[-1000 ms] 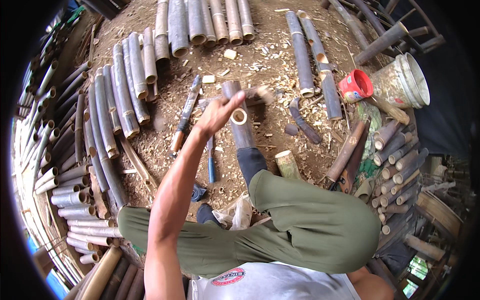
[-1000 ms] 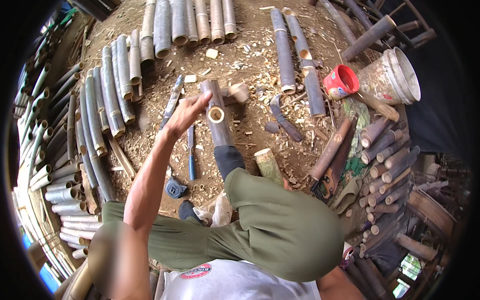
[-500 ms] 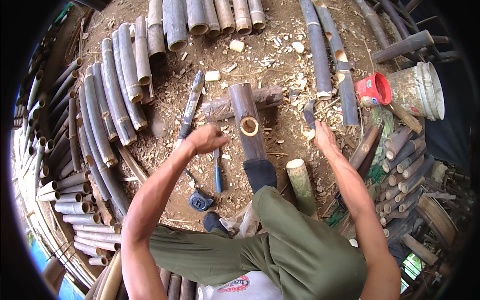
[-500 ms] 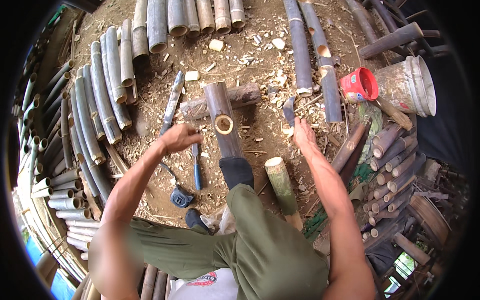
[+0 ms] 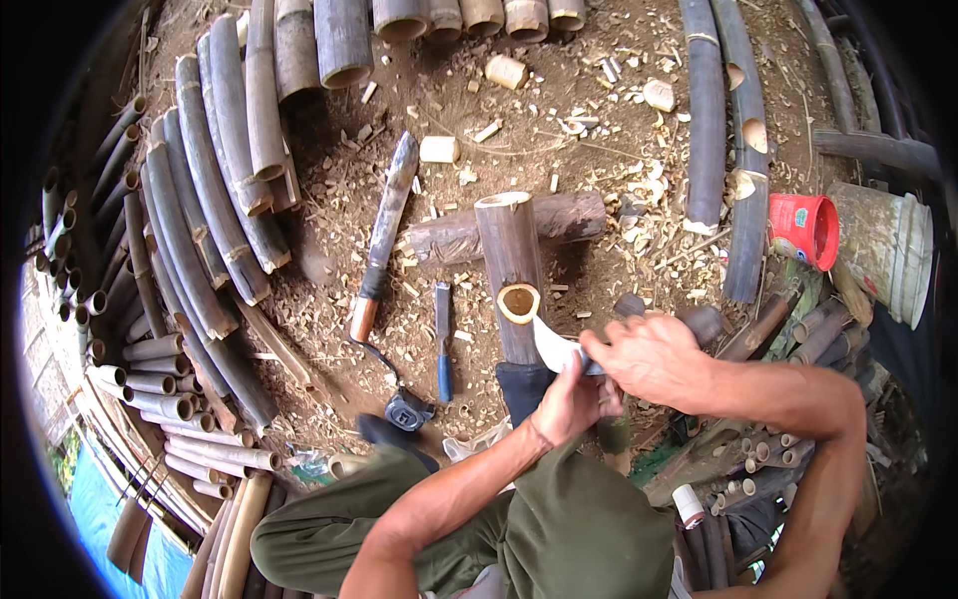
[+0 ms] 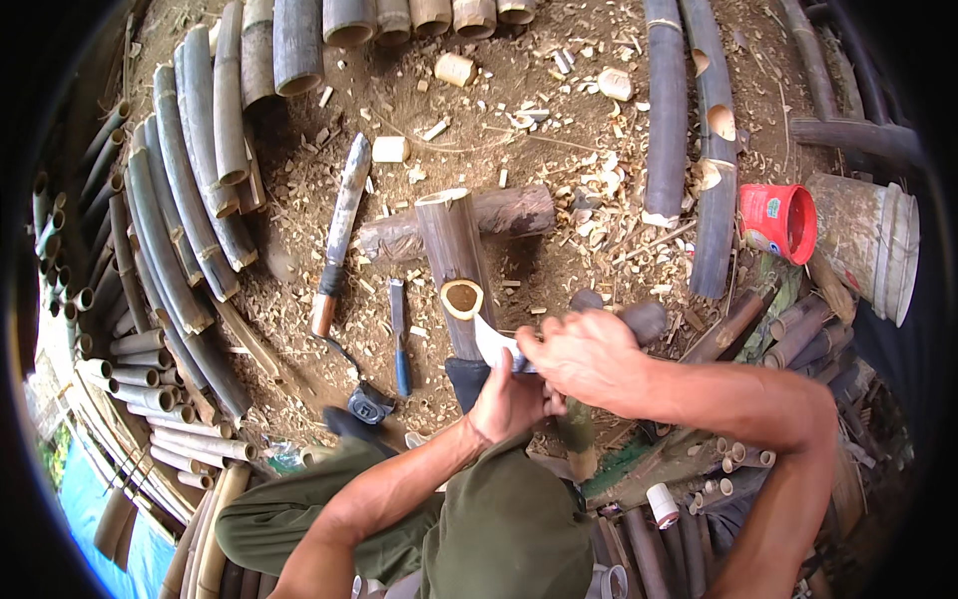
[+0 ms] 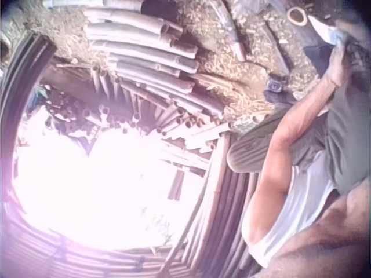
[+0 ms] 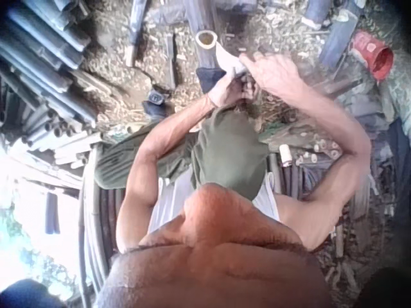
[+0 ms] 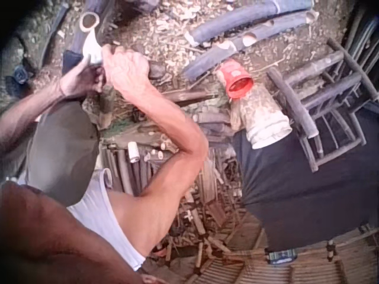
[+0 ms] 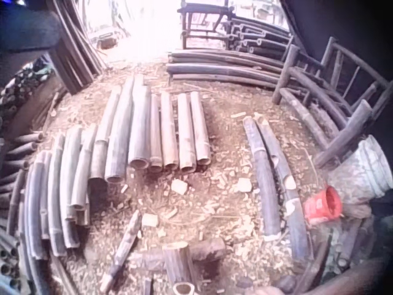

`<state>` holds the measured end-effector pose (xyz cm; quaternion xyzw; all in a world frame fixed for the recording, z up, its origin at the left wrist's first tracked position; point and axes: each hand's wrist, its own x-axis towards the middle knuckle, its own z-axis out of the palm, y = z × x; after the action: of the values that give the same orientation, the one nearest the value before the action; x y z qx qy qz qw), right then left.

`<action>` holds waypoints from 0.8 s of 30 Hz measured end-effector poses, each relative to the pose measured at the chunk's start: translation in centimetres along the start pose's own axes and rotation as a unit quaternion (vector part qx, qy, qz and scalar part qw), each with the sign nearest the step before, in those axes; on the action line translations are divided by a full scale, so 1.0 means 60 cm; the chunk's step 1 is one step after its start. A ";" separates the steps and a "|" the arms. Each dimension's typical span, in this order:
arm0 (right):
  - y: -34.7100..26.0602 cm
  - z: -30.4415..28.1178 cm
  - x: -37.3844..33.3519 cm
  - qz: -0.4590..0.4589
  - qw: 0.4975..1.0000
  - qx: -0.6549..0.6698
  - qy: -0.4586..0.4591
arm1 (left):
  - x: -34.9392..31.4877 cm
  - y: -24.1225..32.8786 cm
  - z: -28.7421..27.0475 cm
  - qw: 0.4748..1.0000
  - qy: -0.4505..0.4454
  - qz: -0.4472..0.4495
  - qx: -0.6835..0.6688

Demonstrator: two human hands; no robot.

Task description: The person carves holes into bamboo poles using a machete and a carving knife, then fits bamboo poles together to check the joint.

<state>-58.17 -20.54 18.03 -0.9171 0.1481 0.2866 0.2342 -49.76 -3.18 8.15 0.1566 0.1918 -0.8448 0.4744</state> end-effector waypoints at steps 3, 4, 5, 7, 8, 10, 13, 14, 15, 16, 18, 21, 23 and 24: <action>0.006 -0.004 0.055 -0.036 0.993 -0.106 -0.032 | 0.045 0.036 0.053 0.988 0.084 0.049 -0.119; 0.010 -0.011 0.067 -0.028 0.990 -0.124 -0.053 | 0.056 0.044 0.057 0.987 0.082 0.063 -0.123; 0.011 -0.018 0.074 -0.018 0.987 -0.143 -0.074 | 0.061 0.048 0.062 0.986 0.079 0.076 -0.126; 0.005 -0.030 0.079 -0.062 0.985 -0.134 -0.092 | 0.050 0.042 0.053 0.975 0.062 0.105 -0.185; 0.011 -0.034 0.081 -0.078 0.986 -0.092 -0.115 | 0.042 0.038 0.031 0.974 0.021 0.105 -0.198; 0.012 -0.028 0.079 -0.046 0.987 0.013 -0.155 | 0.024 0.058 0.050 0.977 0.152 0.076 -0.128; -0.028 0.028 0.075 0.060 0.966 0.226 -0.107 | -0.024 0.095 0.032 0.959 0.277 0.039 0.046; -0.059 0.073 0.065 0.112 0.930 0.346 -0.047 | -0.038 0.119 0.044 0.919 0.328 -0.017 0.220; -0.095 0.117 0.066 0.159 0.875 0.458 0.020 | -0.047 0.154 0.050 0.842 0.366 -0.068 0.390; -0.145 0.157 0.082 0.212 0.848 0.470 0.121 | -0.054 0.182 0.034 0.777 0.335 -0.091 0.526; -0.203 0.161 0.123 0.276 0.751 0.556 0.228 | -0.056 0.210 0.001 0.599 0.209 0.021 0.773; -0.169 0.147 0.094 0.236 0.798 0.506 0.229 | -0.055 0.191 -0.010 0.580 0.149 0.039 0.800; -0.147 0.135 0.066 0.272 0.833 0.441 0.194 | -0.021 0.165 0.036 0.741 0.322 -0.064 0.586; -0.123 0.117 0.058 0.263 0.854 0.420 0.160 | -0.006 0.160 0.054 0.746 0.305 -0.015 0.592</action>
<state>-55.63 -11.15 13.40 -0.6916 0.5253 0.0969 0.4862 -41.59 -9.02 9.44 0.6524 -0.2099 -0.7030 0.1899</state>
